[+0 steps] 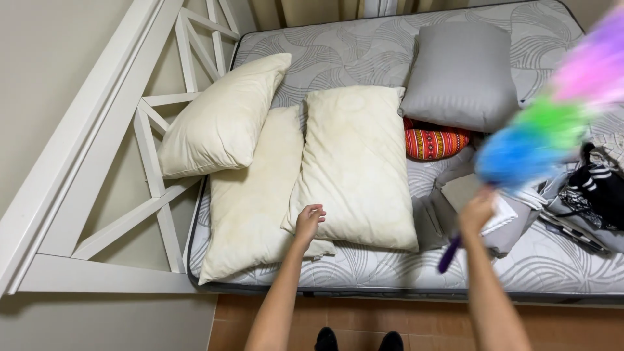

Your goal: The person inserts a pillow into a gray pillowcase on a bed, adjusting the fabric and smoothing the surface. They then use a rainbow feather duster to dust the other pillows on the bed.

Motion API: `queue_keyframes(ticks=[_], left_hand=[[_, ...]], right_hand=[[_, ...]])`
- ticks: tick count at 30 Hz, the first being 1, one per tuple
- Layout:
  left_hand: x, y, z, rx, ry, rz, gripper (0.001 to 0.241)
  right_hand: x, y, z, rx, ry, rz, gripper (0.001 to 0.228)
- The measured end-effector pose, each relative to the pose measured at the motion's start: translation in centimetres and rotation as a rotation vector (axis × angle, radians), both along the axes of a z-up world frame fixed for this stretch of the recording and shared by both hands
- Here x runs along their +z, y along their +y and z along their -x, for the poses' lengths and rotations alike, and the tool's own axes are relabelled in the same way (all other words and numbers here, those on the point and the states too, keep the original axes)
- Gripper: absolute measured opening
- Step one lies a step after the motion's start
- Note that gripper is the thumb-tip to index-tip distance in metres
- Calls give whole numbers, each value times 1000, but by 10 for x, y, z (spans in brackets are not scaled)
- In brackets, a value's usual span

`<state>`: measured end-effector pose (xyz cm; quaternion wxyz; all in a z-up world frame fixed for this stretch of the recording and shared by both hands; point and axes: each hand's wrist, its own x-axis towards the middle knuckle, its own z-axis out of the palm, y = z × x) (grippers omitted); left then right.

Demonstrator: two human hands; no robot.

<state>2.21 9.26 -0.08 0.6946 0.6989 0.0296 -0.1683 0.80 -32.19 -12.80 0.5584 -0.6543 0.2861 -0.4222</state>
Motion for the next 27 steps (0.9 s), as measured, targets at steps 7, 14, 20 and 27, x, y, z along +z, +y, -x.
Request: queue_keyframes(ticks=[7,14,20,27], left_hand=[[3,10,18,-23,124,-12,33],[-21,36,4,5,99,-49,31],[-5,33,-8,64,-69,14,28],[19,17,10,39,-144,45,26]], right_hand=[[43,153,94,791,811,614,48],[122,110,61,664,623,335,40],[226,65,26,275,261,227,32],[39,109,9,370,598,563,49]])
